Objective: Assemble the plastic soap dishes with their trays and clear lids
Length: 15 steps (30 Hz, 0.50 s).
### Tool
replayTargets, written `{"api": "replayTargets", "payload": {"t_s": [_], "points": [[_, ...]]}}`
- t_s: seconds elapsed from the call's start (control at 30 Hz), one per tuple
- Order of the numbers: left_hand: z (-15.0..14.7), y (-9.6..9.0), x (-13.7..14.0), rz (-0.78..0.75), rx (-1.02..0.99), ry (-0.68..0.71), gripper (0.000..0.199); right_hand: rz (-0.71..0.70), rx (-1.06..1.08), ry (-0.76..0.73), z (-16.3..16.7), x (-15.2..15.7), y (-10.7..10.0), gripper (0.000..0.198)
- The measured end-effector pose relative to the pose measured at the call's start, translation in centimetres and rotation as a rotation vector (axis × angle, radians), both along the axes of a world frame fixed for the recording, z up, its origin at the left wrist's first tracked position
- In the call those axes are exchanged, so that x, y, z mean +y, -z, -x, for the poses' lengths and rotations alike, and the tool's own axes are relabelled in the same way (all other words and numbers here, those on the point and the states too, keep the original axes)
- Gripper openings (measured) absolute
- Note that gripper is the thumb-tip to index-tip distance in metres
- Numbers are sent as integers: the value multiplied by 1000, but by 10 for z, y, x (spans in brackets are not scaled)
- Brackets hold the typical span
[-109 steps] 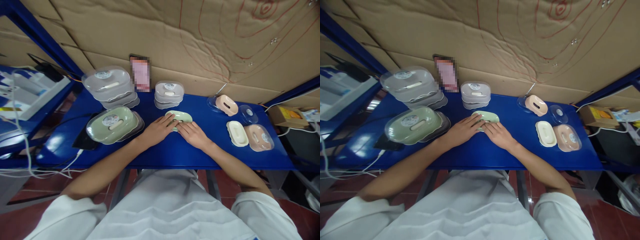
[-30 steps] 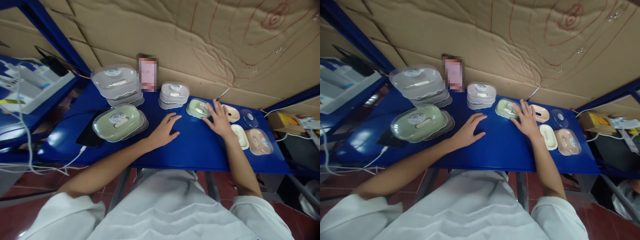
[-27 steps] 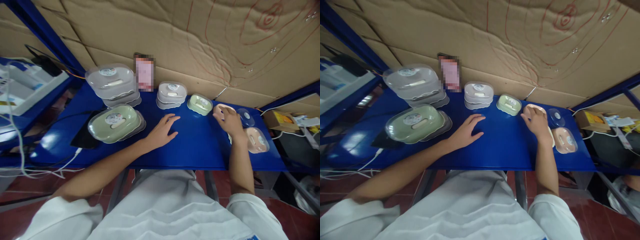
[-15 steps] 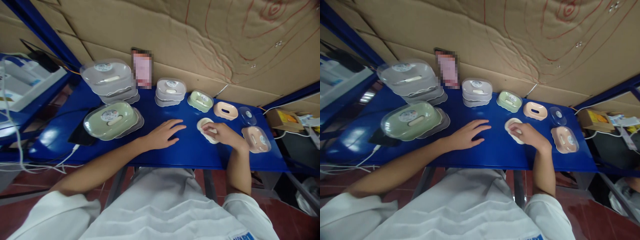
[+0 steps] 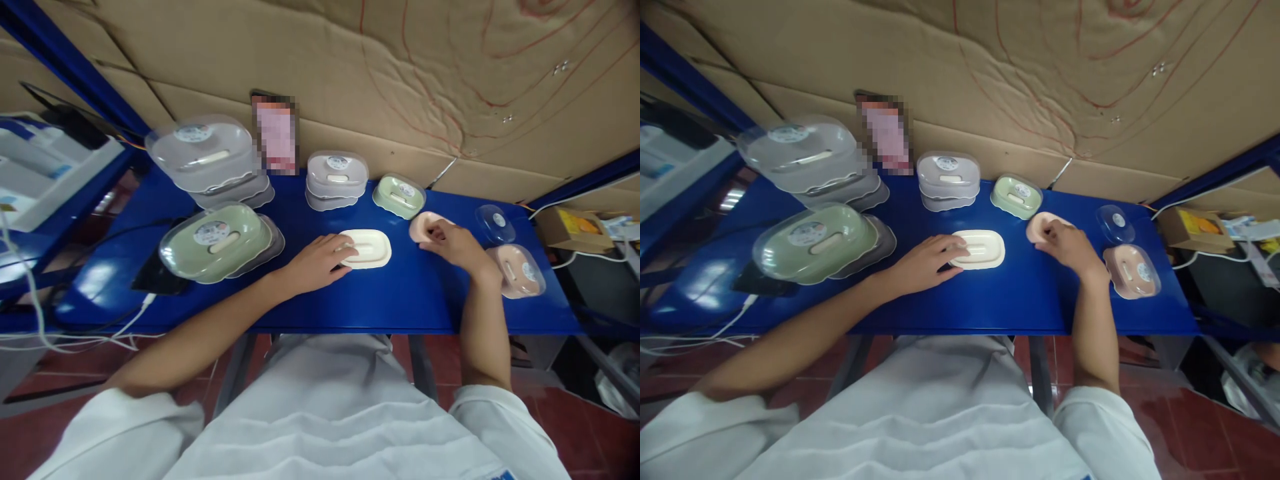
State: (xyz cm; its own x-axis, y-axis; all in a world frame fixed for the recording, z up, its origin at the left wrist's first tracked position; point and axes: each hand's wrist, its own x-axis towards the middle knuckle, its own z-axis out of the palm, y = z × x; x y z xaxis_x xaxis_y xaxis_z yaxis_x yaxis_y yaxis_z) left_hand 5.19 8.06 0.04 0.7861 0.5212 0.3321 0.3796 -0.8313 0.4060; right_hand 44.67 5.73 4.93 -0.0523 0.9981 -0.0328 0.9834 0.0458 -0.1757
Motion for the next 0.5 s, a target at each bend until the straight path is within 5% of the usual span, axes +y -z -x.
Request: {"api": "replayTargets", "payload": {"t_s": [0.1,0.27,0.5], "points": [[0,3,1,53,-117,-69,46,-47,229,-208,49,-10,-7,47],[-1,7,4,142,-203,-130,80,-199,207,-479,122,-21,1,43],[1,4,7,-10,-62,-164,40,-201,142,-628,138,-18,28,49]]}}
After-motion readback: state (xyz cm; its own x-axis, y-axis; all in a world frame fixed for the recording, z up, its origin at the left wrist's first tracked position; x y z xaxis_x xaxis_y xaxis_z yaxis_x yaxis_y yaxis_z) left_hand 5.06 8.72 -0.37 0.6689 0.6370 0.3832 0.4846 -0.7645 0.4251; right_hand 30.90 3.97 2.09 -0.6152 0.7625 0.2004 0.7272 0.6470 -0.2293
